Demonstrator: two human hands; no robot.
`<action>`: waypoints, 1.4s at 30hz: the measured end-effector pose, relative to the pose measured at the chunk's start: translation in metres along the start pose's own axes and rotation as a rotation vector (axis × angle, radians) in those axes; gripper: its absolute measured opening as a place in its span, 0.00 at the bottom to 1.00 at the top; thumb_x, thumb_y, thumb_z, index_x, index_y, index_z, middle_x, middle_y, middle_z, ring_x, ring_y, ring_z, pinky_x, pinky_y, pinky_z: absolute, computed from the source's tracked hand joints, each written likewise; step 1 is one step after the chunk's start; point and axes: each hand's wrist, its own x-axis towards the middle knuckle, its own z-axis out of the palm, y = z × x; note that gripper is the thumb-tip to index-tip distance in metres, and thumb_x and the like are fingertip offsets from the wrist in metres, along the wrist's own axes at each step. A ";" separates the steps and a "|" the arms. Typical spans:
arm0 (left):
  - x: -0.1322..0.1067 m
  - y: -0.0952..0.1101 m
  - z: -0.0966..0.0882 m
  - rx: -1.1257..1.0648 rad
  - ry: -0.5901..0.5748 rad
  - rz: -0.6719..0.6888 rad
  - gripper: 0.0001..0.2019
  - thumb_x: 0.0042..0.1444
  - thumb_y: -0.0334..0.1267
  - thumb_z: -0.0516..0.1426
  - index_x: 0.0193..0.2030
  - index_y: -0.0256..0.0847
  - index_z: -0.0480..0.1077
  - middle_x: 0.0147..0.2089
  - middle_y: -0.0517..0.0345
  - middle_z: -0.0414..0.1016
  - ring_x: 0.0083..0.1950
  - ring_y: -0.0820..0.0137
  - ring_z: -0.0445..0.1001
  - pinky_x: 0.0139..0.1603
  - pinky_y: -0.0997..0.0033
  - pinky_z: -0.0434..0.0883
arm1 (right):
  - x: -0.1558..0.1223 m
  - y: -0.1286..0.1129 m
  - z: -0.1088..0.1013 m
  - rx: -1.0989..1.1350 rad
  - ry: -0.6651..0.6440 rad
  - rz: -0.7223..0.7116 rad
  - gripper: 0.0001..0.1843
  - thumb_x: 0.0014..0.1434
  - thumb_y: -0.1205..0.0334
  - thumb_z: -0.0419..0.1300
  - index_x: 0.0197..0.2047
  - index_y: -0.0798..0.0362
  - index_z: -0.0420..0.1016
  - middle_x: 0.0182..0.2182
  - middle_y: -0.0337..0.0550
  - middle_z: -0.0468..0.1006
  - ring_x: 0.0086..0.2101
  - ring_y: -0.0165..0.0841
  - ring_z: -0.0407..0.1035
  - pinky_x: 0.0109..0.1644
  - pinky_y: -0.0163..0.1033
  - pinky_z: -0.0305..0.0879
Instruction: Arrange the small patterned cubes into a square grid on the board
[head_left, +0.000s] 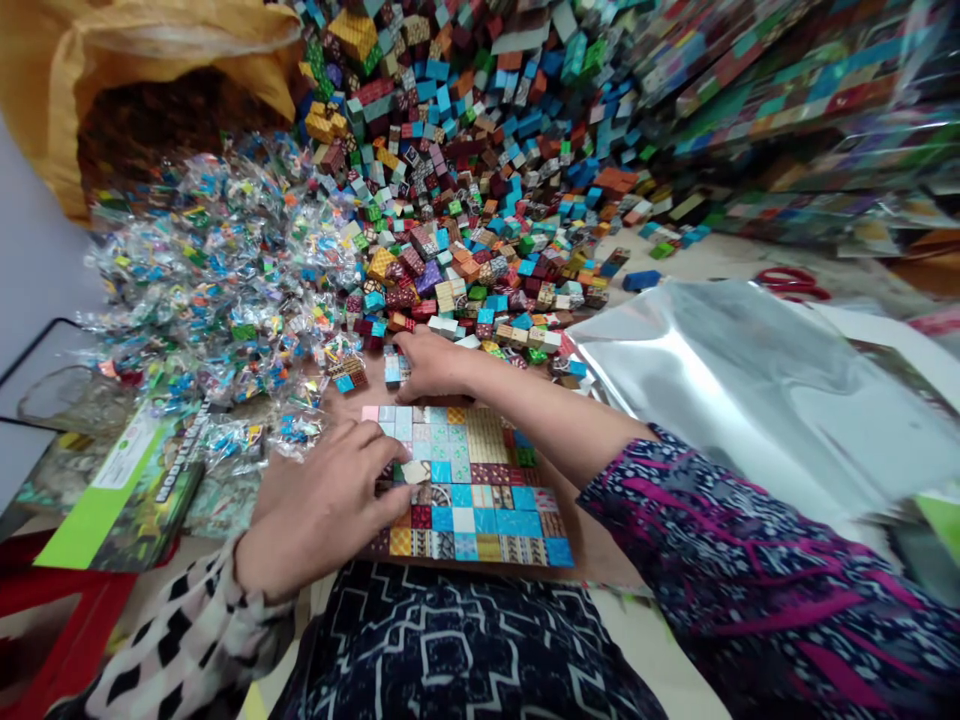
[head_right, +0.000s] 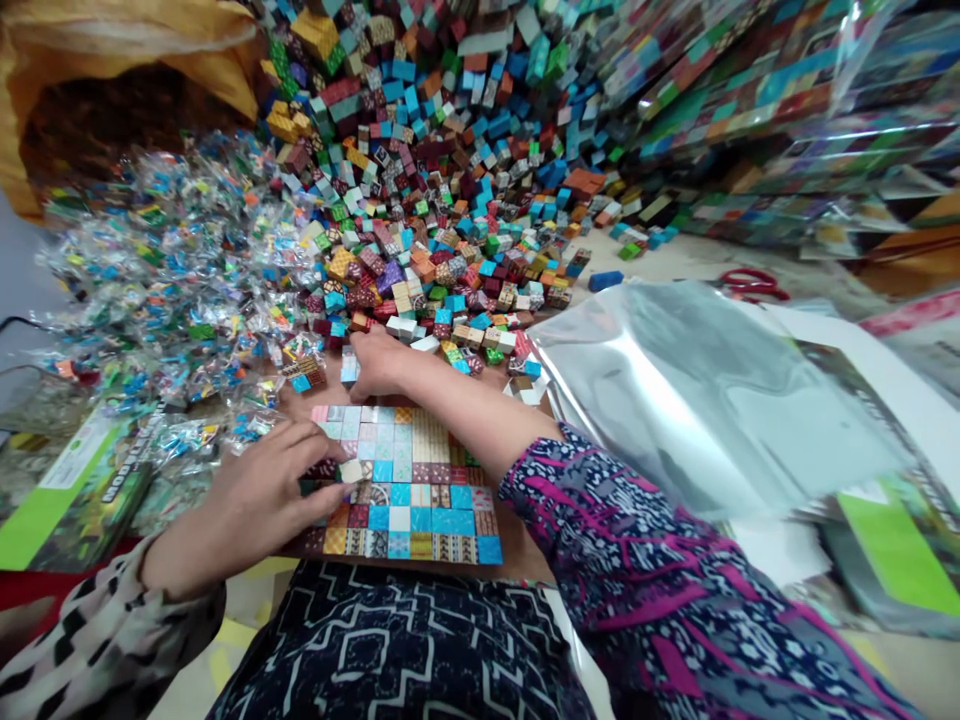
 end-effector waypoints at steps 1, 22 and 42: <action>0.001 0.000 0.001 0.003 0.007 0.003 0.08 0.60 0.42 0.58 0.42 0.42 0.72 0.40 0.54 0.74 0.45 0.59 0.71 0.47 0.57 0.68 | -0.001 -0.001 -0.001 0.007 0.007 0.004 0.40 0.42 0.58 0.73 0.58 0.57 0.68 0.53 0.55 0.67 0.46 0.42 0.67 0.43 0.41 0.67; -0.009 0.029 0.014 -0.007 0.133 0.171 0.10 0.64 0.44 0.56 0.38 0.40 0.72 0.35 0.56 0.72 0.38 0.64 0.68 0.39 0.62 0.66 | -0.134 -0.003 -0.012 -0.063 -0.032 -0.159 0.28 0.46 0.59 0.71 0.50 0.54 0.70 0.47 0.53 0.73 0.48 0.46 0.66 0.52 0.48 0.63; -0.004 0.032 0.021 0.000 0.098 0.143 0.07 0.64 0.41 0.57 0.39 0.40 0.68 0.37 0.56 0.72 0.40 0.60 0.66 0.41 0.60 0.62 | -0.150 0.010 0.000 -0.008 -0.056 -0.235 0.47 0.47 0.62 0.72 0.67 0.56 0.61 0.59 0.58 0.66 0.57 0.51 0.63 0.57 0.54 0.66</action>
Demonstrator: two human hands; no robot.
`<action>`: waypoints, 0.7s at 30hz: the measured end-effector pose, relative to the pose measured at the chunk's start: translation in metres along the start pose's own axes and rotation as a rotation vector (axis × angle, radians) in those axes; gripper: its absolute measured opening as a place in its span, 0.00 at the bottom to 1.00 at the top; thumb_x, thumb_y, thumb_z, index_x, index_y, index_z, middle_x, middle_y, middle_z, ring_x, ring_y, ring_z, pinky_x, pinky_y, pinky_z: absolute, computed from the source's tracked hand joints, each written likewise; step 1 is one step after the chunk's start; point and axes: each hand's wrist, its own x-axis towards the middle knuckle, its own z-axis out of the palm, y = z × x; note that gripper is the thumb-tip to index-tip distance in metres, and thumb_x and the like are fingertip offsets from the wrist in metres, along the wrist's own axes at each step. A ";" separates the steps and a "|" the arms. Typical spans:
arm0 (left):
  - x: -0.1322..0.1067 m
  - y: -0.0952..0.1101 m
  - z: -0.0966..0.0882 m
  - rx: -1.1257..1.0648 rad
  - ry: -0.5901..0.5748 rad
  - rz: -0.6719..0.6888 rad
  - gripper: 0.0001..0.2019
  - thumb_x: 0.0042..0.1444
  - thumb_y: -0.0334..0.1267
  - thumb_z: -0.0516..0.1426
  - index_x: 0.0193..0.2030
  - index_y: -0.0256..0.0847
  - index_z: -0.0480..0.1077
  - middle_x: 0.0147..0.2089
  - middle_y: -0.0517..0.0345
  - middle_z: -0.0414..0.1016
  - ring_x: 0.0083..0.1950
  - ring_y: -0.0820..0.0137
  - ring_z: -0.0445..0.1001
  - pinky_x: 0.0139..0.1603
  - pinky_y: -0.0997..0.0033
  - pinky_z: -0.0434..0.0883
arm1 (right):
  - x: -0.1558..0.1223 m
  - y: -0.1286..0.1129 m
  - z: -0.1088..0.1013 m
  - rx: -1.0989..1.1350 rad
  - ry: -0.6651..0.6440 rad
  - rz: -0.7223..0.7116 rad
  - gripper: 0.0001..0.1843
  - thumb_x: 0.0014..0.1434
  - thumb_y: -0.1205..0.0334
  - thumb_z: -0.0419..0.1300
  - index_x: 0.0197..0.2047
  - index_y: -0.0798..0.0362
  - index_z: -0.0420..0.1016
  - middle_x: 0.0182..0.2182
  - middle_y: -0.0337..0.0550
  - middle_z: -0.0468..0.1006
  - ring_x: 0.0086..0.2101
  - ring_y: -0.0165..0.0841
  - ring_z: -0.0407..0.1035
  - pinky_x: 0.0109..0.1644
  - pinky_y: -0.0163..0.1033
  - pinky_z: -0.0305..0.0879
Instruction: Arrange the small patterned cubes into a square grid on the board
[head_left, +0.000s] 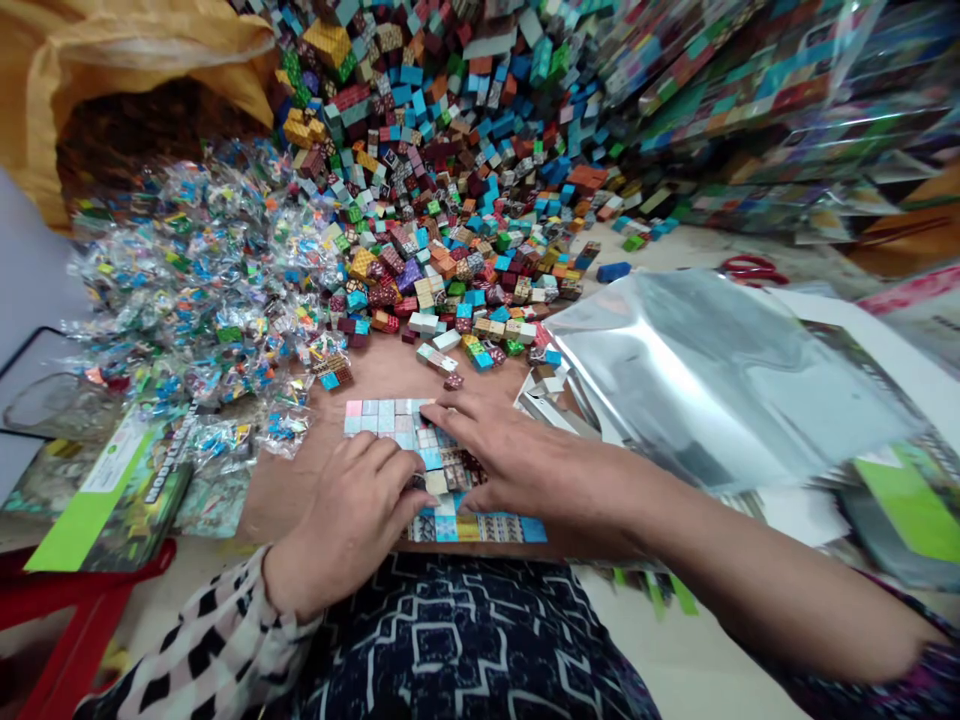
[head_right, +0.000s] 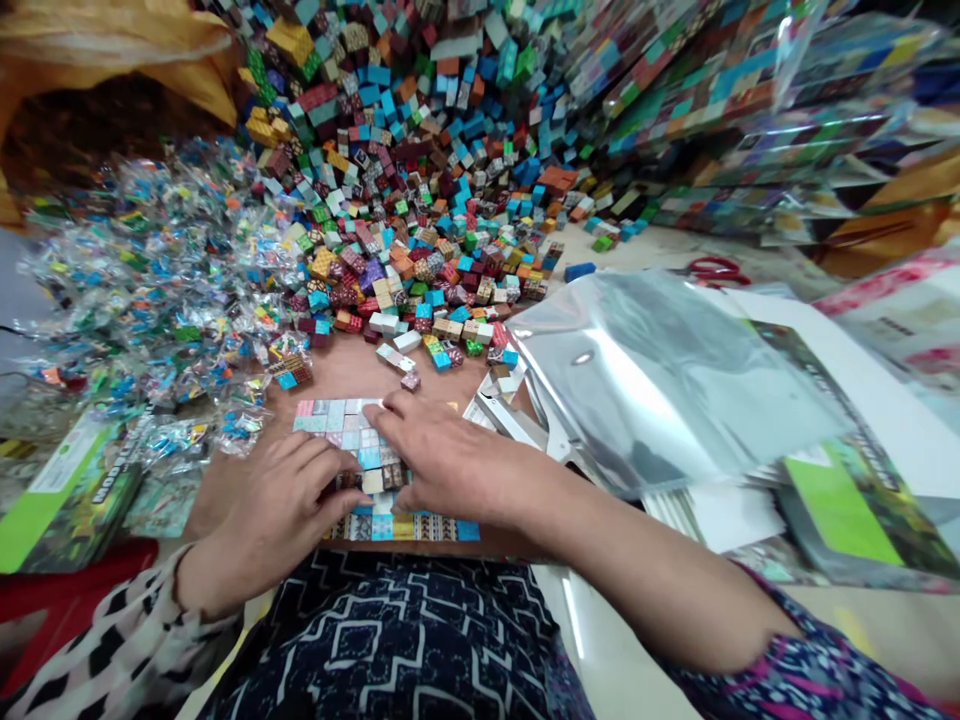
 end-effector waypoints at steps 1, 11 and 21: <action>0.000 0.000 -0.001 -0.002 0.014 -0.001 0.07 0.63 0.41 0.58 0.39 0.40 0.67 0.37 0.56 0.72 0.40 0.61 0.66 0.40 0.60 0.61 | 0.000 0.000 0.001 -0.008 0.009 -0.012 0.47 0.47 0.60 0.72 0.67 0.56 0.61 0.59 0.58 0.66 0.56 0.51 0.63 0.57 0.55 0.66; 0.002 -0.007 0.001 0.033 0.063 -0.015 0.12 0.59 0.45 0.62 0.35 0.41 0.65 0.34 0.58 0.71 0.37 0.63 0.66 0.38 0.63 0.60 | 0.008 -0.013 -0.005 -0.067 -0.020 0.025 0.41 0.50 0.53 0.70 0.62 0.65 0.65 0.53 0.62 0.67 0.52 0.52 0.65 0.56 0.55 0.66; 0.003 -0.011 -0.004 -0.028 0.101 -0.032 0.18 0.62 0.55 0.55 0.36 0.40 0.66 0.32 0.58 0.71 0.36 0.63 0.69 0.36 0.64 0.63 | 0.011 -0.009 -0.005 -0.011 0.026 0.028 0.30 0.49 0.58 0.69 0.53 0.60 0.68 0.50 0.56 0.67 0.48 0.45 0.66 0.52 0.49 0.68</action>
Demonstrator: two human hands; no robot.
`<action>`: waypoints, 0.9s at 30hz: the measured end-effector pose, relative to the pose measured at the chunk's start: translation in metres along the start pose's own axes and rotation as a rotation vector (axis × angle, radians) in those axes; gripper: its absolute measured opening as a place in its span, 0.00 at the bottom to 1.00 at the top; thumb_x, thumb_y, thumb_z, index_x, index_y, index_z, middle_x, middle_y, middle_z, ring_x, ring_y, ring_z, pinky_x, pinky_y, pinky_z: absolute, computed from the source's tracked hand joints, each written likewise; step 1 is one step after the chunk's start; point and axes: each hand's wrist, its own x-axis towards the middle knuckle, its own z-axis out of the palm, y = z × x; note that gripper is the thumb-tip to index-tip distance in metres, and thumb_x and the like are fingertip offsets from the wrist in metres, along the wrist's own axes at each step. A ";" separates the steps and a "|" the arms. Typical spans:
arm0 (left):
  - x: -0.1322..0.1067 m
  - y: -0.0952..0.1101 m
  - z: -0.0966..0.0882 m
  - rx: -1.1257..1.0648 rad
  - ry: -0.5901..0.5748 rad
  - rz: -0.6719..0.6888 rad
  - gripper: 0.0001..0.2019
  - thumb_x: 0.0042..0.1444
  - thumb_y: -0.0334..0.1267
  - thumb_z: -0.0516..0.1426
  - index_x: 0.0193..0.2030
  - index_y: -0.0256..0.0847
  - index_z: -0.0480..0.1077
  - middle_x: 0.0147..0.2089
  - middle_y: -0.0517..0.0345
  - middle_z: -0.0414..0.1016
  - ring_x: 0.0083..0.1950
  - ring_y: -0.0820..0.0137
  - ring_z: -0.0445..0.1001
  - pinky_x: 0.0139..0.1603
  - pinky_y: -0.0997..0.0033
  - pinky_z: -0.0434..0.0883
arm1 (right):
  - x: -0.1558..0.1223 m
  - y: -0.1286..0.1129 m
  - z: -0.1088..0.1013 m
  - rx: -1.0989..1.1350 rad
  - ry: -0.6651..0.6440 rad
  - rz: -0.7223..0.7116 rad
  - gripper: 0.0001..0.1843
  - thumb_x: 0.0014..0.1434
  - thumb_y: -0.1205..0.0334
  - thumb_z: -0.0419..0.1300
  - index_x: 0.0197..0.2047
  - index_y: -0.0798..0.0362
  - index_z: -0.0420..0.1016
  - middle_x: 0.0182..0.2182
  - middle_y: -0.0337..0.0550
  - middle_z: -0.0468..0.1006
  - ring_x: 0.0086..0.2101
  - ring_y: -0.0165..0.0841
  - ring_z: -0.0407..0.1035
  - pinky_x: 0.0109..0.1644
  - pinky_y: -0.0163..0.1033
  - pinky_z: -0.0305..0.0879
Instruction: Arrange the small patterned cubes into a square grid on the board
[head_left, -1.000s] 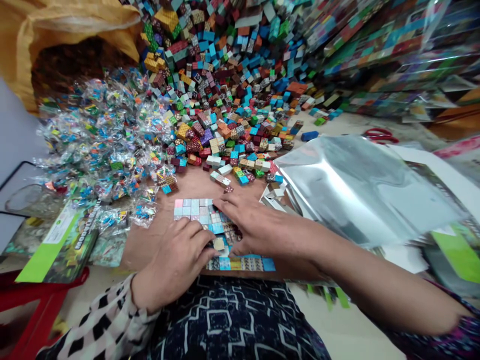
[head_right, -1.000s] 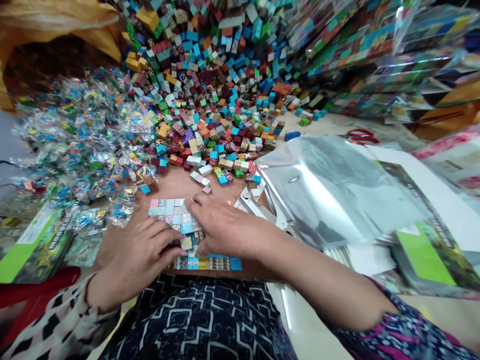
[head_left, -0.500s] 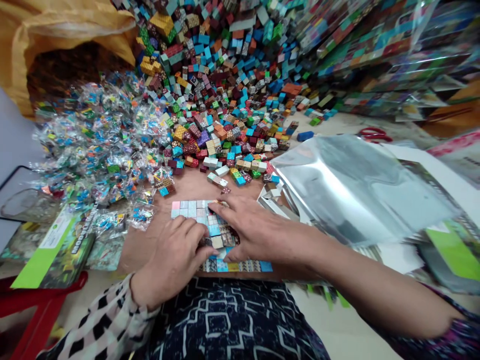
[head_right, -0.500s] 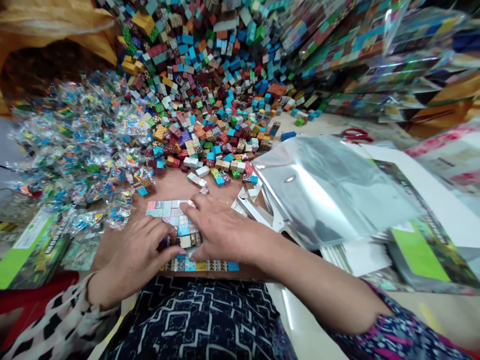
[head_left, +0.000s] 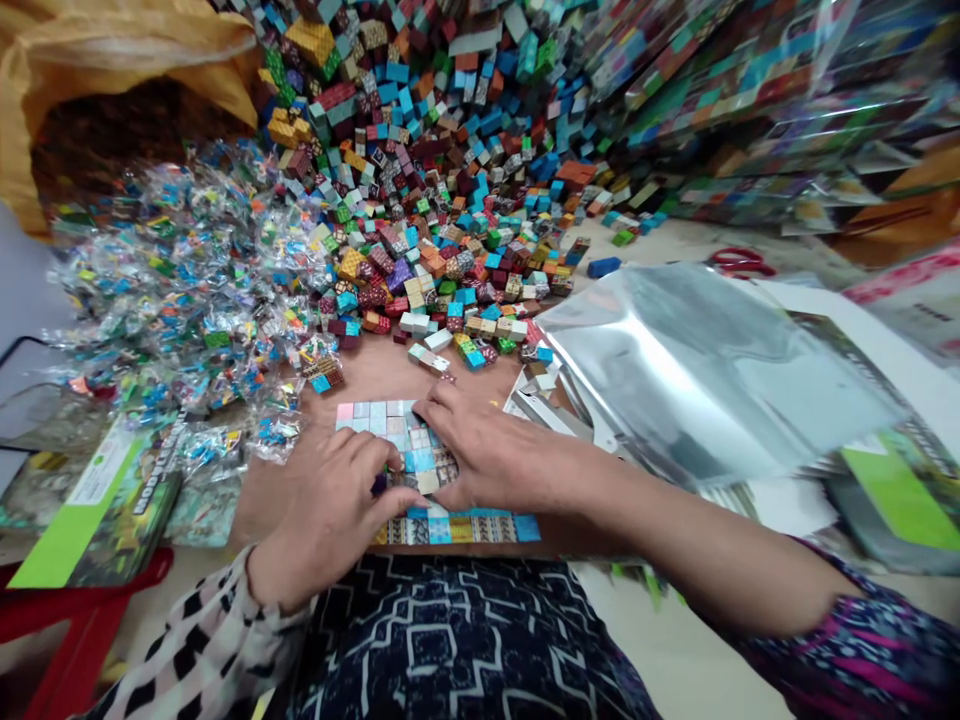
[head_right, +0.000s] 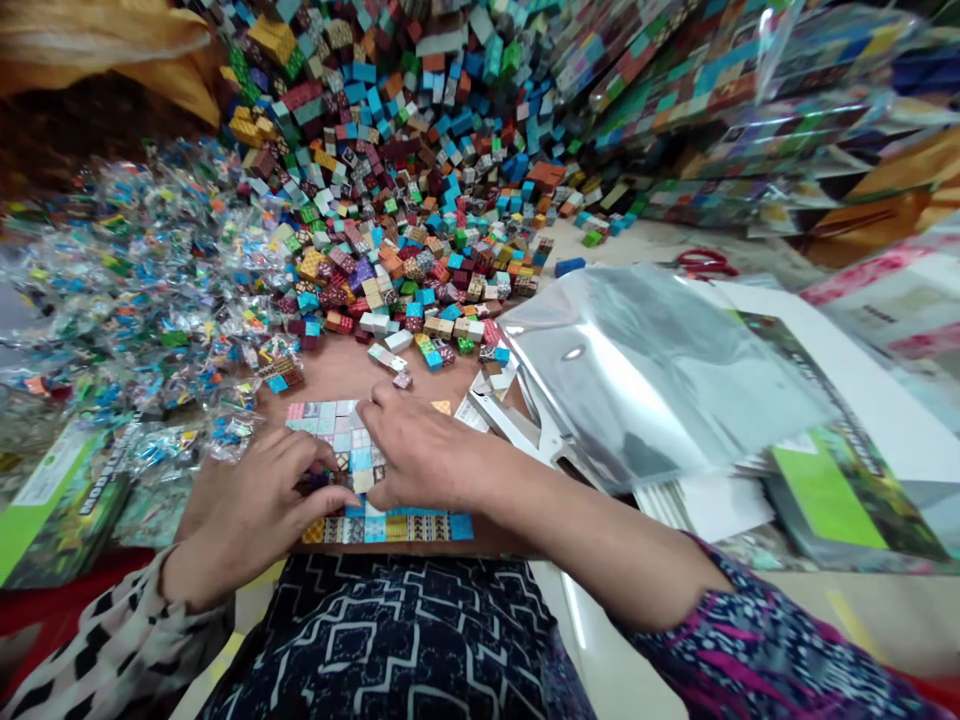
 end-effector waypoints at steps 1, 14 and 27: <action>0.000 0.000 -0.001 -0.001 -0.004 -0.009 0.18 0.62 0.56 0.55 0.36 0.41 0.66 0.32 0.58 0.72 0.37 0.63 0.69 0.37 0.63 0.64 | -0.002 0.003 -0.004 0.015 0.030 -0.005 0.31 0.48 0.58 0.69 0.54 0.60 0.68 0.50 0.56 0.66 0.48 0.45 0.65 0.52 0.49 0.68; -0.002 -0.007 0.019 0.116 -0.062 -0.057 0.30 0.65 0.56 0.50 0.68 0.44 0.59 0.71 0.45 0.60 0.72 0.46 0.55 0.69 0.37 0.56 | -0.047 0.059 -0.012 0.097 0.133 0.154 0.41 0.48 0.59 0.69 0.64 0.51 0.62 0.54 0.53 0.66 0.54 0.47 0.64 0.58 0.52 0.66; -0.005 -0.005 0.033 0.269 -0.179 -0.041 0.32 0.65 0.58 0.48 0.71 0.45 0.55 0.74 0.43 0.54 0.75 0.40 0.45 0.70 0.31 0.47 | -0.033 0.062 -0.008 0.218 0.017 0.104 0.53 0.49 0.60 0.72 0.73 0.47 0.50 0.62 0.51 0.64 0.62 0.47 0.57 0.67 0.54 0.56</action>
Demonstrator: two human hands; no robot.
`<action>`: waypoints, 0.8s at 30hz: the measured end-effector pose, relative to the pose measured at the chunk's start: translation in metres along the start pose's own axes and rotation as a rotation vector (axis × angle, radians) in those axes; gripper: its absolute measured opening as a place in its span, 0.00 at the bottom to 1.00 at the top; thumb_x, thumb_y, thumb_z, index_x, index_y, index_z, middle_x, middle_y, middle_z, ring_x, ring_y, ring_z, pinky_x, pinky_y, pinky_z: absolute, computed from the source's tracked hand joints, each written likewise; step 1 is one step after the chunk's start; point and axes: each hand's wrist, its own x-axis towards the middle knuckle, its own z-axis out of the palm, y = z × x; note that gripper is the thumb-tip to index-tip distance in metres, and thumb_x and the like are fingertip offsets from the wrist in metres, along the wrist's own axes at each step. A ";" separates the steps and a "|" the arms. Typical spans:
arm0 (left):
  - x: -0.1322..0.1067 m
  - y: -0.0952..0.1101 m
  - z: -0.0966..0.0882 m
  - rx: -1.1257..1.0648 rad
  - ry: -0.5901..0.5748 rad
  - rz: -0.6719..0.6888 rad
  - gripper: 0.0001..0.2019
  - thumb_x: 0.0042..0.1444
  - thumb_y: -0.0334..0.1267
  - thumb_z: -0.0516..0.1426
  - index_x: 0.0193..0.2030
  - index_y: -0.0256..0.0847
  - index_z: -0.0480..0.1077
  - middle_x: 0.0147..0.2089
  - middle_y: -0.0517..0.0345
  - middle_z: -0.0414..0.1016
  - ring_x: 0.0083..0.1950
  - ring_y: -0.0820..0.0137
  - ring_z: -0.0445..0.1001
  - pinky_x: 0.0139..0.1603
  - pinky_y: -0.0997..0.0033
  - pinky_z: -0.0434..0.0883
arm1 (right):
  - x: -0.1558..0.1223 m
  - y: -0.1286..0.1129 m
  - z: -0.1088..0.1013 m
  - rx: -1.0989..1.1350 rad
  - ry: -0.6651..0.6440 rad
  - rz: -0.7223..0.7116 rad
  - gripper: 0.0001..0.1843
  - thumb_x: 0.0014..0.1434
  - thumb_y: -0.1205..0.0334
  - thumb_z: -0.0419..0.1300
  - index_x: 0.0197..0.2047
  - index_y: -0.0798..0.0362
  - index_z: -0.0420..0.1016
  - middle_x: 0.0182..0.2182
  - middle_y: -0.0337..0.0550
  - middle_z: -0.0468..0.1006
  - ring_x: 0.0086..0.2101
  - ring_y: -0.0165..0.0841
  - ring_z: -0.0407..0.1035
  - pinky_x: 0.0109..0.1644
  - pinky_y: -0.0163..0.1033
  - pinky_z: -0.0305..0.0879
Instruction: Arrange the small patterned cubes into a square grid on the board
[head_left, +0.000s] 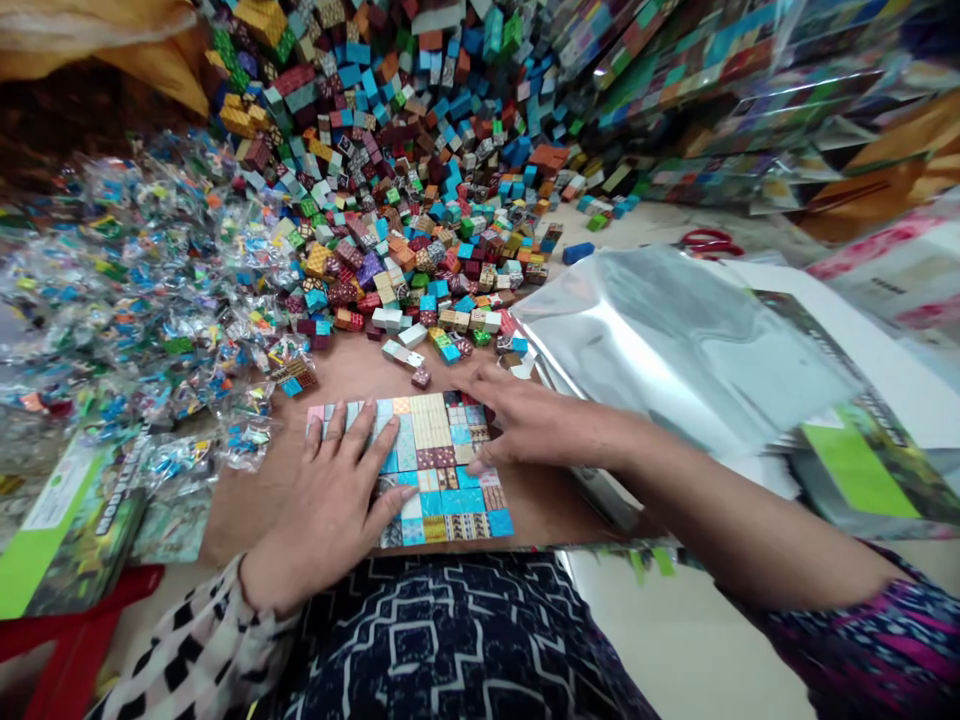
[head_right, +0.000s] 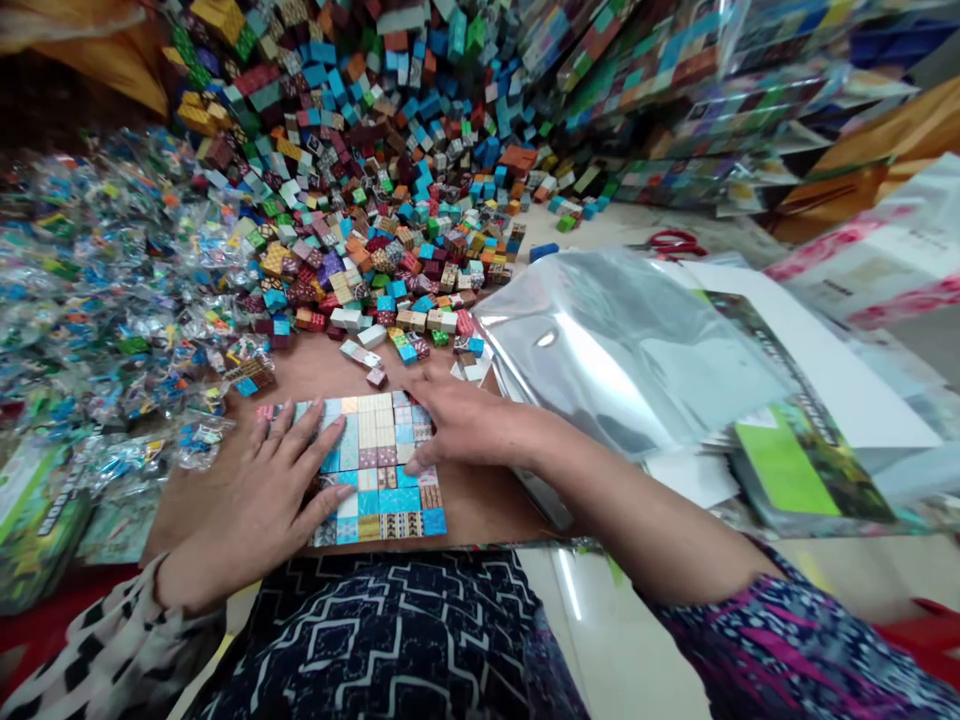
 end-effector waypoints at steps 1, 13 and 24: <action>0.000 0.000 0.000 0.002 0.004 -0.002 0.32 0.65 0.58 0.49 0.71 0.46 0.55 0.74 0.43 0.54 0.75 0.41 0.45 0.70 0.32 0.47 | -0.001 0.001 0.002 0.003 0.002 -0.001 0.52 0.51 0.59 0.71 0.73 0.46 0.50 0.62 0.51 0.64 0.62 0.47 0.58 0.66 0.54 0.57; -0.001 -0.005 -0.008 -0.130 0.071 -0.048 0.29 0.65 0.54 0.50 0.71 0.53 0.53 0.75 0.48 0.52 0.76 0.45 0.45 0.71 0.31 0.45 | -0.017 0.002 0.009 0.030 0.191 -0.014 0.36 0.66 0.48 0.56 0.72 0.45 0.51 0.69 0.50 0.57 0.68 0.48 0.50 0.71 0.60 0.48; -0.020 -0.021 -0.005 -0.984 0.271 -0.637 0.30 0.64 0.50 0.55 0.71 0.53 0.55 0.74 0.55 0.57 0.73 0.58 0.56 0.69 0.54 0.65 | -0.033 -0.023 0.084 0.214 0.329 0.317 0.44 0.69 0.38 0.35 0.75 0.60 0.26 0.74 0.54 0.33 0.72 0.42 0.30 0.74 0.53 0.38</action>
